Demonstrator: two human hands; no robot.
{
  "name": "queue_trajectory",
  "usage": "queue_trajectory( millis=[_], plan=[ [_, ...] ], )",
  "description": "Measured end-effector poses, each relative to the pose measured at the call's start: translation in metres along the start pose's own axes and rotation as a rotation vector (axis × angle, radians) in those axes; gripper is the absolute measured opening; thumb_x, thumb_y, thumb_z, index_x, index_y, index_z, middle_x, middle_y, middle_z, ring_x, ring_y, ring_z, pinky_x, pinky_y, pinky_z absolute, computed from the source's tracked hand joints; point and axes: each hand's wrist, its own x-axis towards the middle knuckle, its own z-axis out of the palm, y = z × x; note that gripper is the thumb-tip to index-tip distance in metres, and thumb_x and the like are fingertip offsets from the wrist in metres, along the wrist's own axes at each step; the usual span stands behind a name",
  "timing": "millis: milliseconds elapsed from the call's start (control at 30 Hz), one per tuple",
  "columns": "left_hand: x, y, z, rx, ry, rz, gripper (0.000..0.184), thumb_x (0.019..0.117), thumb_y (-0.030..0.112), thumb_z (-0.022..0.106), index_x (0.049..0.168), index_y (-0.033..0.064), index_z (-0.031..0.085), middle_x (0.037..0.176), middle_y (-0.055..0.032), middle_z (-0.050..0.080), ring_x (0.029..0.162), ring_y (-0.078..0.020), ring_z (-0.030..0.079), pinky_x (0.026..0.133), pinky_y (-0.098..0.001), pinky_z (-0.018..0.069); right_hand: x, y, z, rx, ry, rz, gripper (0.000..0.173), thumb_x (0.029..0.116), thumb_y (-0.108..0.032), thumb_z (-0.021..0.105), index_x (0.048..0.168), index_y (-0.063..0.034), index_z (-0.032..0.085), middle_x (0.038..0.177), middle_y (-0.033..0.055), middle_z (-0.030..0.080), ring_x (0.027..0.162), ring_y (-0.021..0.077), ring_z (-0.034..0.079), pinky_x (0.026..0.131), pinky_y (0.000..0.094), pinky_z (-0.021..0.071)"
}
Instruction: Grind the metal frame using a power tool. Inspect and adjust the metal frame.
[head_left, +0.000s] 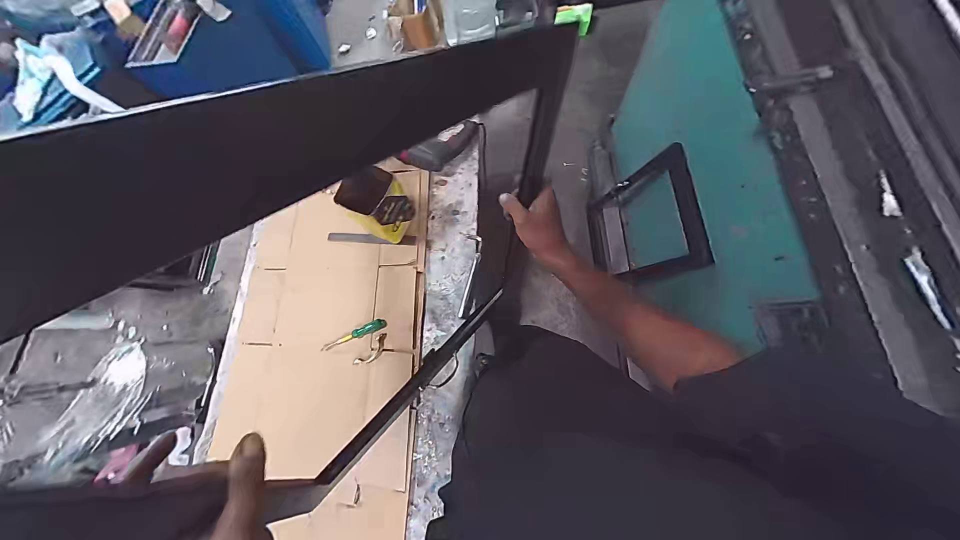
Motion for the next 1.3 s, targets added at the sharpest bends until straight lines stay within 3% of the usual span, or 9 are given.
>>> queue_trajectory(
  millis=[200,333,533,633,767,900,1033,1167,1300],
  plan=[
    [0.022,0.074,0.134,0.034,-0.371,0.357,0.068,0.0686,0.015,0.093,0.125,-0.0052,0.06,0.114,-0.0071,0.072,0.1,-0.0103,0.07,0.09,-0.0315,0.0614,-0.038,0.089,-0.125,-0.007,0.213,0.362,0.062,0.0937,-0.029,0.074,0.14,0.0023,0.048,0.118,0.0171,0.068,0.108,0.0239,0.068,0.097,0.0462,0.0556],
    [0.025,0.121,0.232,0.129,-0.633,0.466,0.076,0.069,0.022,0.09,0.139,0.0246,0.06,0.101,0.0035,0.075,0.081,-0.0106,0.071,0.069,-0.0401,0.0625,-0.078,0.144,-0.201,0.197,0.254,0.505,0.061,0.0958,-0.027,0.073,0.145,-0.0032,0.046,0.131,0.015,0.063,0.112,0.0218,0.066,0.095,0.0419,0.0584],
    [0.0,0.173,0.377,0.091,-0.898,0.853,0.055,0.0764,0.022,0.084,0.129,0.0221,0.068,0.078,0.0029,0.071,0.067,-0.016,0.066,0.06,-0.0398,0.0541,-0.144,0.182,-0.312,0.492,0.653,0.842,0.059,0.1109,-0.05,0.027,0.158,-0.0154,0.029,0.151,0.0105,0.05,0.128,0.0235,0.058,0.099,0.0458,0.0534],
    [-0.023,0.168,0.437,0.038,-1.017,1.043,0.041,0.0889,0.023,0.075,0.129,0.0213,0.068,0.077,0.0015,0.07,0.068,-0.0175,0.065,0.061,-0.0361,0.0513,-0.17,0.177,-0.362,0.46,0.806,0.609,0.049,0.1114,-0.049,0.017,0.129,-0.0156,0.048,0.108,0.0007,0.065,0.094,0.0096,0.065,0.079,0.0321,0.0572],
    [-0.044,0.148,0.498,-0.015,-1.156,1.174,0.033,0.0968,0.021,0.066,0.13,0.021,0.069,0.075,-0.0011,0.068,0.068,-0.0209,0.063,0.061,-0.0365,0.0497,-0.139,0.165,-0.416,0.3,0.812,0.56,0.048,0.1151,-0.036,0.02,0.128,-0.0072,0.057,0.104,-0.0023,0.071,0.092,0.0029,0.068,0.082,0.0231,0.0575],
    [-0.057,0.117,0.555,0.001,-1.269,1.224,0.033,0.0986,0.018,0.063,0.131,0.0199,0.068,0.078,-0.0028,0.067,0.074,-0.0225,0.063,0.067,-0.038,0.0505,-0.078,0.134,-0.442,0.192,0.044,0.602,0.07,0.1078,-0.06,0.018,0.15,-0.0151,0.05,0.148,0.0023,0.06,0.131,0.0185,0.06,0.101,0.0413,0.0547],
    [-0.072,0.099,0.602,0.031,-1.381,1.24,0.037,0.0966,0.015,0.064,0.134,0.018,0.065,0.089,-0.0073,0.068,0.081,-0.0263,0.065,0.072,-0.0414,0.0529,-0.004,0.086,-0.368,0.059,-0.485,0.491,0.082,0.085,-0.061,0.073,0.152,-0.0205,0.05,0.132,-0.0014,0.069,0.115,0.0143,0.068,0.095,0.0358,0.0599],
    [-0.073,0.09,0.636,0.26,-1.404,1.108,0.068,0.0906,0.011,0.071,0.153,0.0306,0.05,0.127,-0.0186,0.065,0.114,-0.0391,0.062,0.095,-0.0534,0.05,0.037,0.116,-0.288,-0.283,-0.534,0.505,0.049,0.0885,-0.044,0.081,0.123,-0.0134,0.063,0.084,0.0022,0.074,0.068,0.015,0.072,0.067,0.0399,0.0638],
    [-0.049,0.065,0.623,0.471,-1.468,0.631,0.101,0.0776,0.031,0.085,0.162,0.0251,0.031,0.154,-0.0124,0.049,0.134,-0.0353,0.053,0.104,-0.059,0.0454,0.097,0.188,-0.28,-0.548,-0.401,0.713,0.055,0.0926,-0.027,0.073,0.142,-0.0104,0.055,0.117,0.0255,0.068,0.107,0.0456,0.067,0.088,0.0722,0.0506]
  ],
)
